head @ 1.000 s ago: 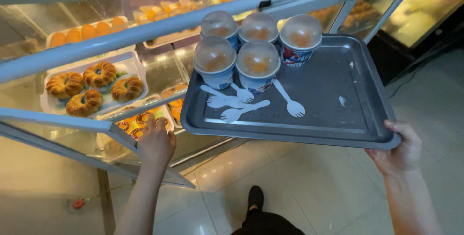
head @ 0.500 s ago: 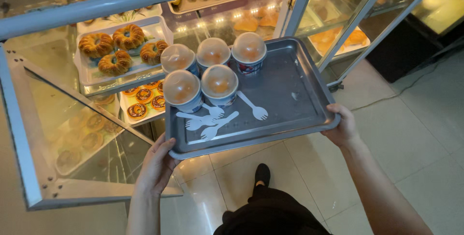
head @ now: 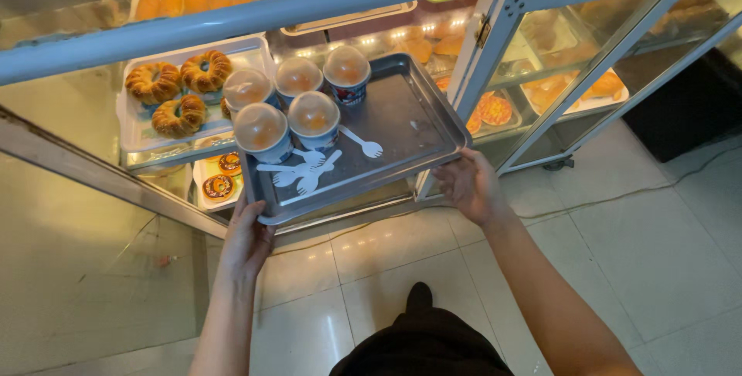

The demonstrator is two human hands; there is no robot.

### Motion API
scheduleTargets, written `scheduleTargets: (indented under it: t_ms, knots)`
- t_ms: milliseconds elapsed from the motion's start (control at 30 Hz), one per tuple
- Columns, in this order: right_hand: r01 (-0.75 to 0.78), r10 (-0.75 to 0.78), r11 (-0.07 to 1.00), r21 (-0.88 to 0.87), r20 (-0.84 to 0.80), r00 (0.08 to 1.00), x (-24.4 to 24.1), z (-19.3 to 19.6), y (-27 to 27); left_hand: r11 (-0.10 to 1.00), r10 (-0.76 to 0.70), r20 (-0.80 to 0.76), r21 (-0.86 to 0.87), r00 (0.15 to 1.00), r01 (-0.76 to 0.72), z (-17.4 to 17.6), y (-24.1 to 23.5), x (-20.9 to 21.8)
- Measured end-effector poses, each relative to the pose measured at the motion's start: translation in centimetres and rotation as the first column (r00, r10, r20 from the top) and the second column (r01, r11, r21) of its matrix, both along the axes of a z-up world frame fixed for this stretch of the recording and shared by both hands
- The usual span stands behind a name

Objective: The person transfers small round pastries from a large baking sheet to a smaller metal tray, then places the tray into a glass display case. They also retrieve packaged triangular items and a tray of cups from a refrigerator and arrange them in the display case.

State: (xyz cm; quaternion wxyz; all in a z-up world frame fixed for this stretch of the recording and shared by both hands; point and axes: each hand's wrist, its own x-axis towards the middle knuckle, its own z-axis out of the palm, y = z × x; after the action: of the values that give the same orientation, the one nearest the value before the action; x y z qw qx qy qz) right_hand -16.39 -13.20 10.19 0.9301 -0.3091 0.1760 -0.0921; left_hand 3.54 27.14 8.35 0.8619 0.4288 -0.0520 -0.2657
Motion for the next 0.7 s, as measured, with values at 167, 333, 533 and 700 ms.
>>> scheduleTargets:
  t_ms: [167,333,533,700]
  knots:
    - [-0.065,0.065,0.998,0.003,-0.089,0.994,1.3,-0.5,-1.2,0.996,0.088,-0.07,0.02,0.994,-0.087,-0.7,-5.8,4.6]
    - [-0.08,0.077,0.997,-0.008,-0.178,0.981,-1.2,-2.4,-5.0,0.993,0.106,-0.043,0.057,0.993,-0.103,-0.1,-9.8,8.1]
    - [0.108,-0.096,0.993,0.037,-0.245,0.965,-3.3,-4.0,-8.8,0.993,0.089,0.02,0.071,0.996,-0.09,0.4,-12.4,12.4]
    - [0.29,-0.288,0.957,-0.022,-0.217,0.933,-2.2,-2.8,-10.3,0.998,0.054,0.017,-0.023,0.998,-0.053,0.6,-15.5,17.3]
